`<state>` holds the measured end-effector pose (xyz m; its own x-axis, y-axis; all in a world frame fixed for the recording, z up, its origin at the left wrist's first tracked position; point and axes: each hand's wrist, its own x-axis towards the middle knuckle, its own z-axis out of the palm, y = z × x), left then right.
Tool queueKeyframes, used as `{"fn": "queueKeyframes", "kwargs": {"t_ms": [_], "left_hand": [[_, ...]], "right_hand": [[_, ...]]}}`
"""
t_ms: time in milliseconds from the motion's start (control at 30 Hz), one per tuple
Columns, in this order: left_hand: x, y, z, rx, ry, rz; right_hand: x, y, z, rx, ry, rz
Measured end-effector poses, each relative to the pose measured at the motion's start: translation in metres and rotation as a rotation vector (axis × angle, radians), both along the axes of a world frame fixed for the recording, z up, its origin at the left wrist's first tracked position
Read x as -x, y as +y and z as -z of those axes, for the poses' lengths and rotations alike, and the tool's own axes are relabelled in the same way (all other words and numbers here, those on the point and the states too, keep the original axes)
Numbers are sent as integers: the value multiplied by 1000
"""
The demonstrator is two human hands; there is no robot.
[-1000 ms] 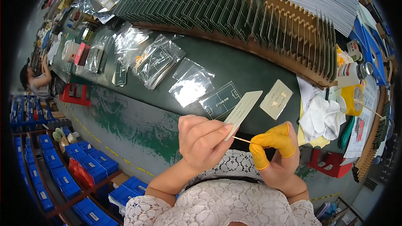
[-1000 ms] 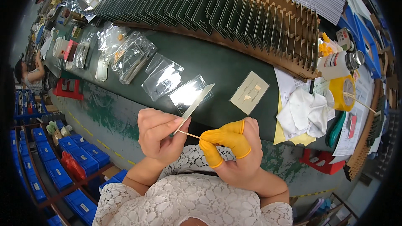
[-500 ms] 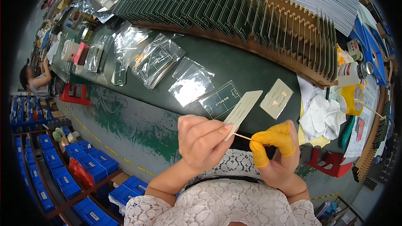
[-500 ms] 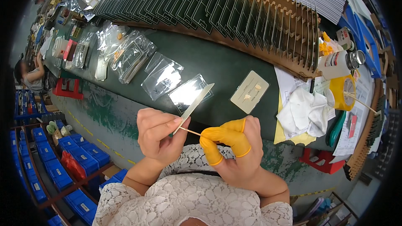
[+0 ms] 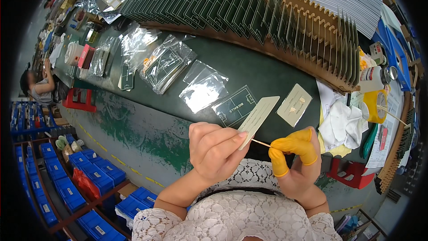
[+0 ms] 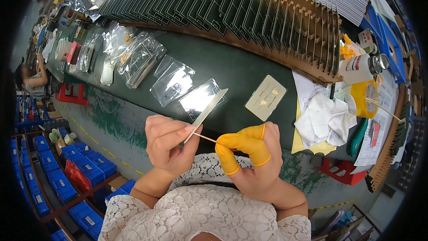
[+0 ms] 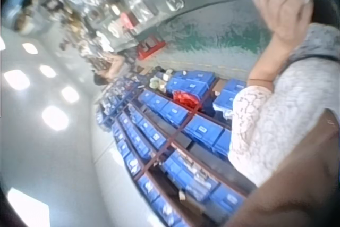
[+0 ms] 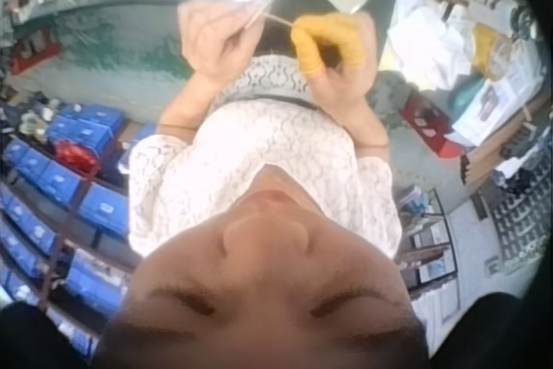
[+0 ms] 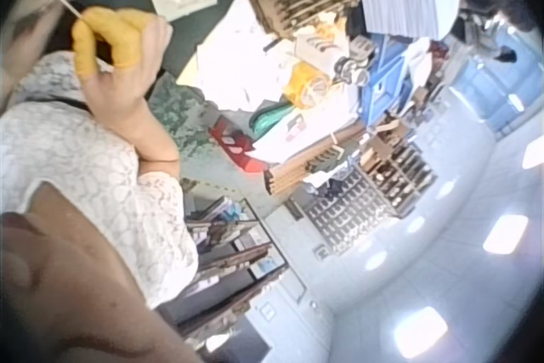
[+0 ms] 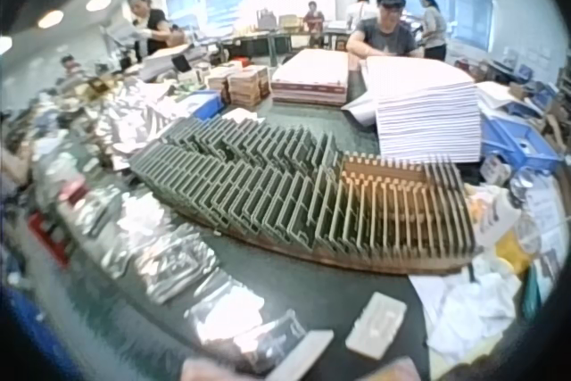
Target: The person applies a substance to small rectangular cards using a wooden stick. They hold the card in their left hand and use the stick in their right hand to spread the substance across the surface. The person handles multiple cards sequentially, applying the substance to each one.
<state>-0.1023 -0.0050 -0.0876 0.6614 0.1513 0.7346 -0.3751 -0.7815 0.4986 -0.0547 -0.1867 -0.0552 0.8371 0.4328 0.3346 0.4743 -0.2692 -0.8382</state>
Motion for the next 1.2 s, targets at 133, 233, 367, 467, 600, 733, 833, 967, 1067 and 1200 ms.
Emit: {"fn": "queueKeyframes", "kwargs": {"t_ms": [133, 233, 367, 467, 600, 733, 833, 967, 1067, 1200], "left_hand": [[0, 0, 0, 5, 1, 6], [0, 0, 0, 6, 3, 4], [1, 0, 1, 7, 5, -2], [0, 0, 1, 4, 5, 2], [0, 1, 0, 3, 5, 4], [1, 1, 1, 8, 8, 6], [1, 1, 1, 9, 8, 7], [0, 0, 0, 7, 3, 8], [0, 0, 1, 7, -1, 3], [0, 0, 1, 10, 1, 5]], "right_hand": [[-1, 1, -1, 5, -9, 8], [-1, 0, 0, 12, -10, 11], [1, 1, -1, 16, -6, -5], [0, 1, -1, 27, -14, -3], [-1, 0, 2, 30, -20, 31], [-2, 0, 0, 24, -23, 15], [-1, 2, 0, 19, -26, 4], [-3, 2, 1, 24, -33, 44], [-4, 1, 3, 12, -49, 44], [-4, 1, 3, 21, -40, 41]]}}
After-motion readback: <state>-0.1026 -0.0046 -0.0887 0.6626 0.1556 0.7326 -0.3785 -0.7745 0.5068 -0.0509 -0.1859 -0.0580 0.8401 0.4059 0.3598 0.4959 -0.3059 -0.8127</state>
